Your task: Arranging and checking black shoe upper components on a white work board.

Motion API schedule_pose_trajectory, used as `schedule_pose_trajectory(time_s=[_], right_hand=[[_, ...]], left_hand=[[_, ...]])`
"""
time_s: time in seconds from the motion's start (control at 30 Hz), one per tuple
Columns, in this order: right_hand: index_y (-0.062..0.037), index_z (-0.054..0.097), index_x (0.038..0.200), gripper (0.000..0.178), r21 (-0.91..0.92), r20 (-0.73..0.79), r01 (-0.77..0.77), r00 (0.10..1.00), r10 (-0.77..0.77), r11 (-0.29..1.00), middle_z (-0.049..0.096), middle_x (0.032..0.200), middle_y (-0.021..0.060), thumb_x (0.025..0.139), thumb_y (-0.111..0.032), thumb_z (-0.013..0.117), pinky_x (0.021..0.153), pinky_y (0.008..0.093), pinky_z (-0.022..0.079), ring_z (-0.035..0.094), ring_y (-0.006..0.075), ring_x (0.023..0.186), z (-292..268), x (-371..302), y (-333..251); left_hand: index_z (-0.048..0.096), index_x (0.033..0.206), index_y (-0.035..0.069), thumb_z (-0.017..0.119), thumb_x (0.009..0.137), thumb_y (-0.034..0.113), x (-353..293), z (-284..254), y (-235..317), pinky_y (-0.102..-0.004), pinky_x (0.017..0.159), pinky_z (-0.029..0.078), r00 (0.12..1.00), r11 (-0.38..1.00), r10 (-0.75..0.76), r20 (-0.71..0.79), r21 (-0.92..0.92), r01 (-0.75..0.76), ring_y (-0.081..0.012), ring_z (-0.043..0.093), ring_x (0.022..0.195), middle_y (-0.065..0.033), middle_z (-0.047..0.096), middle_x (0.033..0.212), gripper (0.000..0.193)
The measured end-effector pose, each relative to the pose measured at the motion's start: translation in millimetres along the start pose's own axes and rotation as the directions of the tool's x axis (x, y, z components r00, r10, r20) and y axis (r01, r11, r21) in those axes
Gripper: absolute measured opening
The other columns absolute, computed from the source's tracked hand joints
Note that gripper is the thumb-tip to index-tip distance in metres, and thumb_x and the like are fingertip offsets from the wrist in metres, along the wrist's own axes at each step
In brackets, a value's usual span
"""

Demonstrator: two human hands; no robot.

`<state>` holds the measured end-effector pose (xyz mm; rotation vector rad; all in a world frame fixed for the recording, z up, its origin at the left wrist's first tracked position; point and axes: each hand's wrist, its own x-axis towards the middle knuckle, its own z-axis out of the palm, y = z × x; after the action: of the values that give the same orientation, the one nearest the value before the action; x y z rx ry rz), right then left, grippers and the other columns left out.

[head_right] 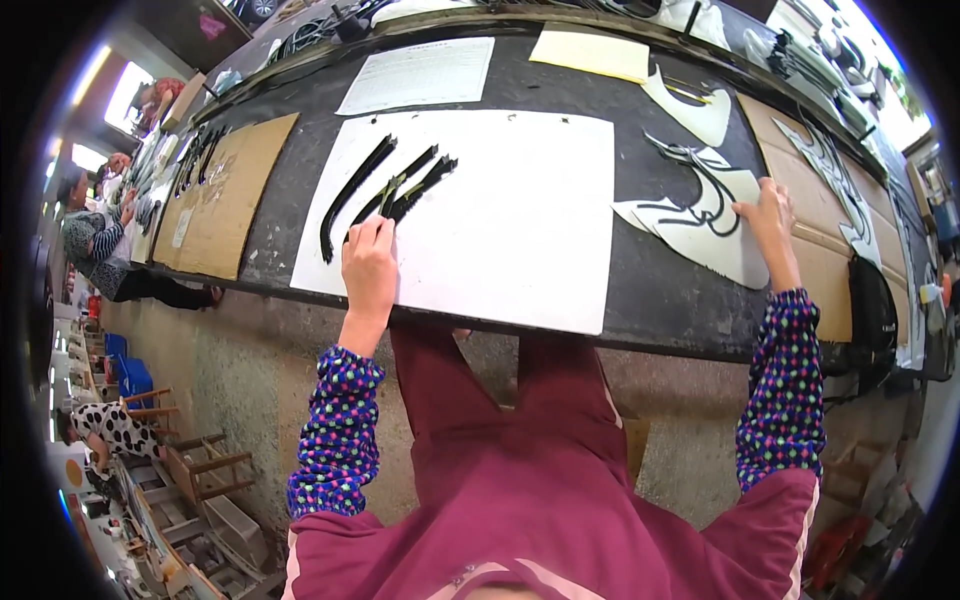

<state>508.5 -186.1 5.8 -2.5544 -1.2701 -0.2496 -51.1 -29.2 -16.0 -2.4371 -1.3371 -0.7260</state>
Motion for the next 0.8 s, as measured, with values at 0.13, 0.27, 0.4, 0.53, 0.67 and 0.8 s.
schedule_pose_trajectory(time_s=[0.13, 0.27, 0.4, 0.53, 0.67, 0.8], right_hand=[[-0.0028, 0.055, 0.098, 0.030, 0.095, 0.220, 0.106, 0.968, -0.124, 0.990, 0.067, 0.110, 0.0159, 0.076, -0.011, 0.074, 0.082, 0.0337, 0.048, 0.062, 0.0238, 0.096, -24, 13, 17], [-0.0061, 0.046, 0.087, 0.017, 0.568, 0.362, -0.028, 0.906, -0.219, 0.823, 0.072, 0.103, 0.0100, 0.078, -0.002, 0.061, 0.078, 0.0250, 0.046, 0.060, 0.0118, 0.087, -100, 16, -27], [-0.0063, 0.046, 0.095, 0.020, 0.783, 0.122, 0.172, 0.900, -0.418, 0.598, 0.064, 0.102, 0.0083, 0.081, 0.002, 0.057, 0.088, 0.0277, 0.045, 0.059, 0.0142, 0.093, -142, 10, -81], [-0.0024, 0.049, 0.115, 0.047, 0.601, -0.032, 0.572, 0.715, -0.698, 0.558, 0.052, 0.116, 0.0141, 0.075, -0.009, 0.073, 0.102, 0.0342, 0.039, 0.053, 0.0260, 0.112, -129, -25, -175], [-0.0004, 0.049, 0.122, 0.069, 0.728, 0.238, 0.392, 0.625, -0.744, 0.562, 0.056, 0.113, 0.0141, 0.081, -0.046, 0.080, 0.099, 0.0374, 0.042, 0.055, 0.0268, 0.111, -54, -39, -215], [-0.0040, 0.052, 0.122, 0.040, 0.771, 0.442, 0.017, 0.706, -0.553, 0.637, 0.061, 0.084, 0.0097, 0.092, -0.023, 0.070, 0.081, 0.0338, 0.048, 0.061, 0.0212, 0.085, -20, -60, -252]], left_hand=[[0.066, 0.102, 0.005, 0.060, 0.085, 0.003, 10, -2, 2, -0.0359, 0.088, 0.049, 0.994, 0.990, -0.084, -0.066, -0.119, 0.076, -0.0239, 0.060, 0.105, -0.0072, 0.064, 0.108, 0.019], [0.063, 0.104, 0.006, 0.061, 0.088, 0.004, 11, -3, 9, -0.0373, 0.091, 0.047, 0.985, 0.948, -0.146, 0.096, -0.271, 0.168, -0.0259, 0.059, 0.107, -0.0079, 0.064, 0.111, 0.016], [0.062, 0.116, 0.008, 0.069, 0.087, 0.010, 35, 4, 32, -0.0374, 0.088, 0.046, 1.000, 0.961, 0.004, 0.029, -0.276, 0.004, -0.0236, 0.058, 0.106, -0.0047, 0.063, 0.116, 0.029], [0.062, 0.114, 0.008, 0.069, 0.087, 0.010, 51, 23, 22, -0.0363, 0.085, 0.047, 0.999, 0.974, 0.031, 0.038, -0.227, -0.022, -0.0232, 0.059, 0.104, -0.0053, 0.063, 0.113, 0.028], [0.062, 0.109, 0.006, 0.064, 0.089, 0.005, 61, 18, 18, -0.0365, 0.084, 0.049, 0.993, 0.957, 0.077, 0.084, -0.284, -0.050, -0.0237, 0.061, 0.100, -0.0066, 0.063, 0.105, 0.021], [0.057, 0.109, 0.003, 0.057, 0.090, -0.002, 70, 22, 6, -0.0387, 0.084, 0.052, 0.991, 0.901, -0.104, 0.086, -0.413, 0.131, -0.0275, 0.063, 0.096, -0.0109, 0.063, 0.100, 0.020]])
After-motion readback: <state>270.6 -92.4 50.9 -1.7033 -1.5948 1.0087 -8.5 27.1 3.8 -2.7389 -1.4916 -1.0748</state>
